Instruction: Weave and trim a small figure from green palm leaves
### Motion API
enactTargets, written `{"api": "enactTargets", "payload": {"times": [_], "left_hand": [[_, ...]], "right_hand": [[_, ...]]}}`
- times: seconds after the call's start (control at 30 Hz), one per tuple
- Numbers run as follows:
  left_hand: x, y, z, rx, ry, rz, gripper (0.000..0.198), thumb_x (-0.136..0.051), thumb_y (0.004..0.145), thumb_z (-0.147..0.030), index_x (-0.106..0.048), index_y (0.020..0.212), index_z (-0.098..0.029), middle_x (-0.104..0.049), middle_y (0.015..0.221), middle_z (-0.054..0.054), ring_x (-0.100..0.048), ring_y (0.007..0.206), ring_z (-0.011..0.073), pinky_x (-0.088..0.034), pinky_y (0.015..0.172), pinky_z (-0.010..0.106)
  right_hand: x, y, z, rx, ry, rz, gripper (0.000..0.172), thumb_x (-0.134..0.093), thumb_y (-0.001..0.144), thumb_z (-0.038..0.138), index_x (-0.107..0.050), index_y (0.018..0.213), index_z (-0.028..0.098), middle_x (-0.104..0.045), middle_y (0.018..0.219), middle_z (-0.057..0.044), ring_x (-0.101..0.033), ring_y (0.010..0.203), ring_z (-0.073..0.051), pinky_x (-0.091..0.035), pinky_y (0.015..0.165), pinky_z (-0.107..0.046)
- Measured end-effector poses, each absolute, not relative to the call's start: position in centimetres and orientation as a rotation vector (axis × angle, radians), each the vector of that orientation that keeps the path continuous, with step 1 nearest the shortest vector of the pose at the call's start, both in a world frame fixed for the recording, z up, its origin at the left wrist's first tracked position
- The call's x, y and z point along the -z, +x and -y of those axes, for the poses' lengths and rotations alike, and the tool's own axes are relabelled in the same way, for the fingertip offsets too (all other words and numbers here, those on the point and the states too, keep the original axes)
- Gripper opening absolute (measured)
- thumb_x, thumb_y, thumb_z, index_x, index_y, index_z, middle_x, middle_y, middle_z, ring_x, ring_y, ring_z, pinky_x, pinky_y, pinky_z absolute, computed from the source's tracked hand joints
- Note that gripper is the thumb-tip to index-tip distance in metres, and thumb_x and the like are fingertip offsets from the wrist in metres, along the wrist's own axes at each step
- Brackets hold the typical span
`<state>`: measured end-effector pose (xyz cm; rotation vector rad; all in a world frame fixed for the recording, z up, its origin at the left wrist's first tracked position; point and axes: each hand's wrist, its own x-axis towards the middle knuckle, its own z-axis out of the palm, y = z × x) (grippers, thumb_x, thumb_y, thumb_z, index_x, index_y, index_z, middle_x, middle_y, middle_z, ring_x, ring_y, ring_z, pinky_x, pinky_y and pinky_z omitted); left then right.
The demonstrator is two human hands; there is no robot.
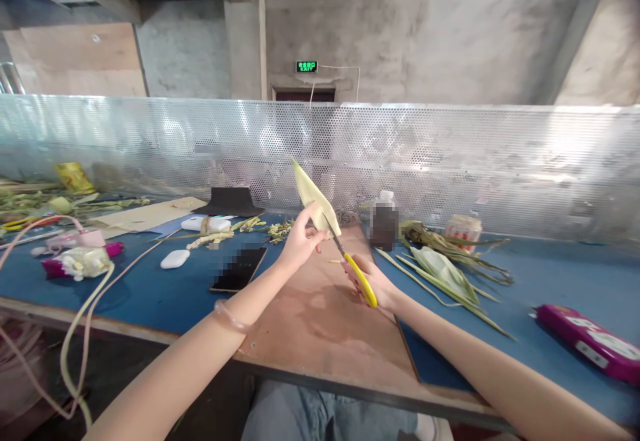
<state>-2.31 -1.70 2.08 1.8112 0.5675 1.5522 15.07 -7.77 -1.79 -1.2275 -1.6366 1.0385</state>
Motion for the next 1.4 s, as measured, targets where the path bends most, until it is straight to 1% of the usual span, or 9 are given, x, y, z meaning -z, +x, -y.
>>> {"api": "enactTargets", "payload": {"times": [0.13,0.3,0.57,0.9,1.07,1.2,1.4], "left_hand": [[-2.06,-2.4,1.75,-1.544,1.812,-0.559,0.07,-0.062,0.075,-0.018,-0.031,0.137,-0.032,-0.032,0.142,0.013,-0.059,0.07,0.0128,-0.043,0.039,0.019],[-2.1,-2.54,1.66,-1.532,1.782,-0.592,0.069,-0.065,0.073,-0.021,-0.035,0.134,-0.03,-0.04,0.135,0.013,-0.06,0.07,0.0134,-0.043,0.038,0.017],[-1.56,-2.36,1.14,-1.484,1.807,-0.581,0.067,-0.065,0.073,-0.021,-0.035,0.133,-0.027,-0.048,0.124,0.012,-0.06,0.069,0.0138,-0.046,0.039,0.018],[-1.75,-2.14,1.37,-1.442,1.804,-0.592,0.07,-0.065,0.072,-0.019,-0.034,0.134,-0.027,-0.05,0.123,0.013,-0.062,0.073,0.0165,-0.046,0.039,0.018],[-1.65,-2.11,1.35,-1.435,1.795,-0.574,0.071,-0.066,0.072,-0.02,-0.033,0.134,-0.026,-0.052,0.12,0.013,-0.063,0.072,0.0173,-0.045,0.038,0.018],[-1.75,-2.07,1.61,-1.444,1.778,-0.563,0.071,-0.068,0.071,-0.021,-0.035,0.134,-0.026,-0.051,0.121,0.013,-0.063,0.071,0.0164,-0.045,0.038,0.018],[-2.02,-2.04,1.93,-1.449,1.771,-0.564,0.071,-0.069,0.07,-0.021,-0.036,0.133,-0.025,-0.047,0.125,0.014,-0.062,0.07,0.0158,-0.045,0.037,0.018]], "right_hand": [[1.78,15.02,7.87,-1.068,-1.207,1.616,0.045,-0.052,0.071,0.066,-0.04,0.078,0.023,-0.037,0.055,0.01,-0.039,0.038,-0.006,-0.03,0.031,-0.017],[1.92,15.11,7.65,-1.058,-1.212,1.622,0.047,-0.054,0.069,0.066,-0.044,0.082,0.023,-0.038,0.056,0.009,-0.04,0.038,-0.007,-0.031,0.031,-0.017],[1.58,15.1,8.01,-1.084,-1.241,1.616,0.05,-0.045,0.073,0.072,-0.042,0.079,0.023,-0.037,0.054,0.008,-0.037,0.039,-0.007,-0.032,0.03,-0.017],[1.08,14.97,8.05,-1.099,-1.268,1.613,0.049,-0.047,0.072,0.071,-0.041,0.079,0.023,-0.036,0.051,0.009,-0.038,0.038,-0.007,-0.032,0.03,-0.017],[1.2,15.01,8.12,-1.122,-1.239,1.595,0.049,-0.047,0.073,0.071,-0.039,0.075,0.023,-0.036,0.049,0.01,-0.035,0.036,-0.006,-0.03,0.03,-0.017],[1.2,15.08,8.12,-1.077,-1.216,1.621,0.048,-0.049,0.072,0.069,-0.037,0.072,0.023,-0.036,0.047,0.01,-0.037,0.035,-0.007,-0.031,0.031,-0.018],[1.27,15.13,8.0,-0.951,-1.212,1.703,0.048,-0.047,0.074,0.069,-0.039,0.071,0.022,-0.04,0.048,0.008,-0.038,0.035,-0.006,-0.032,0.033,-0.019]]}}
